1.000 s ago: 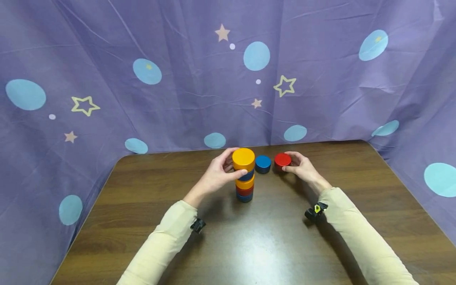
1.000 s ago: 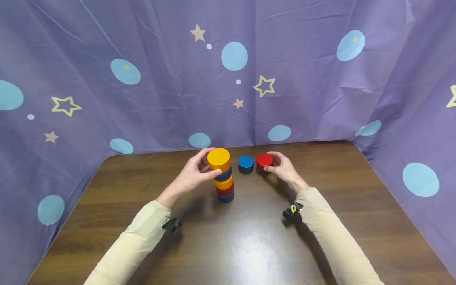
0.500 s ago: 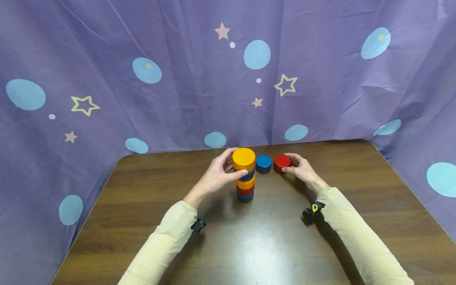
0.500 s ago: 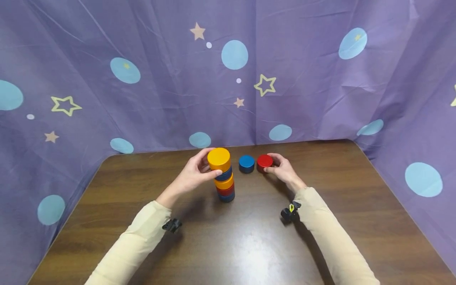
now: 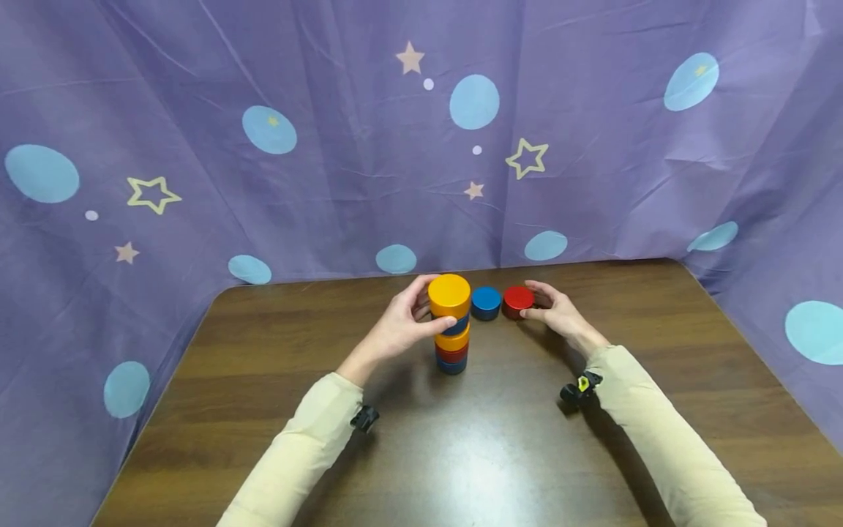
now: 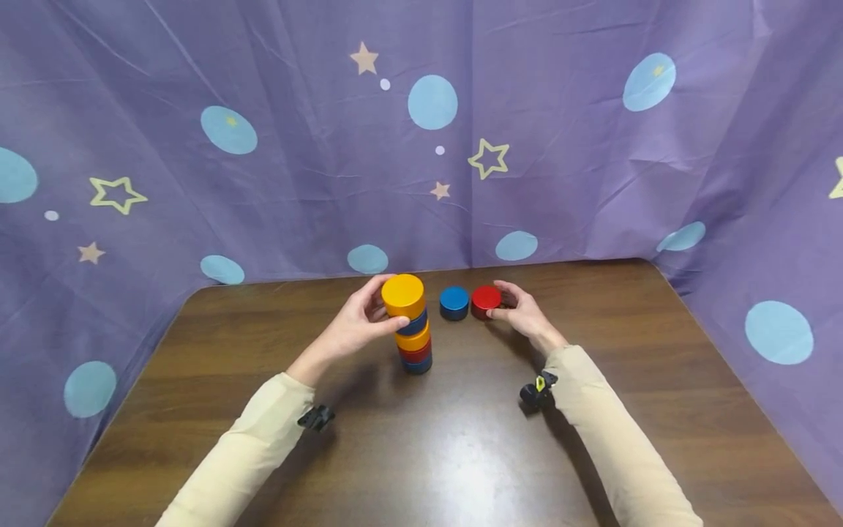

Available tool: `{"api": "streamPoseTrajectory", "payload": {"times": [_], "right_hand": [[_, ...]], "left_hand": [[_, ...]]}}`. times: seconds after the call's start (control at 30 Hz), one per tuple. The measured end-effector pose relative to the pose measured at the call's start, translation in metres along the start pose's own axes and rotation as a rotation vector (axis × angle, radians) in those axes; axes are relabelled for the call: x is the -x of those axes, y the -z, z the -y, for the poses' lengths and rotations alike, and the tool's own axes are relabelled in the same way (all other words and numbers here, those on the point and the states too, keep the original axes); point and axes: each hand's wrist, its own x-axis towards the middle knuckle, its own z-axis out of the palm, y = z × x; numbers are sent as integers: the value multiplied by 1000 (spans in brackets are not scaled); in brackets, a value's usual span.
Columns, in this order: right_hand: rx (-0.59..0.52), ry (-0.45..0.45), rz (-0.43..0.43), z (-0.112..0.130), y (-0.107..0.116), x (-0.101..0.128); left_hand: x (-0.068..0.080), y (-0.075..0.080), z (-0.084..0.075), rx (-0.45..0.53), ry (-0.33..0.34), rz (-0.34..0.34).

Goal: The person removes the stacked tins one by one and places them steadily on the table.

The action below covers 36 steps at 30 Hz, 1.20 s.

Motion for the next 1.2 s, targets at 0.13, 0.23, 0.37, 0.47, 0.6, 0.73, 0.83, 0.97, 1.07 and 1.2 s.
{"api": "streamPoseTrajectory", "payload": {"times": [0.13,0.23,0.37,0.47,0.6,0.73,0.83,0.97,1.07,1.2], "right_hand": [[12,2,-8,6,3,6],[25,7,-33,13,7,11],[21,12,-57,23,13,19],[0,23,-56,28,15,22],[-25,43,-44,37,14,26],[12,80,-26,50,13,30],[27,111,-11,58,11,31],[21,134,12,68,9,34],[29,155,26,76,6,36],[17,176,54,83,1,38]], "left_hand": [[3,1,1,4,-8,-8],[4,1,1,6,-15,-10],[3,0,2,21,-15,-1],[3,0,3,36,-10,-3],[2,0,4,54,-4,-2],[1,-1,3,62,4,-8],[1,-2,2,69,5,-15],[-1,-4,3,77,2,-18],[-1,-5,3,77,0,-20],[0,-5,3,75,3,-22]]}}
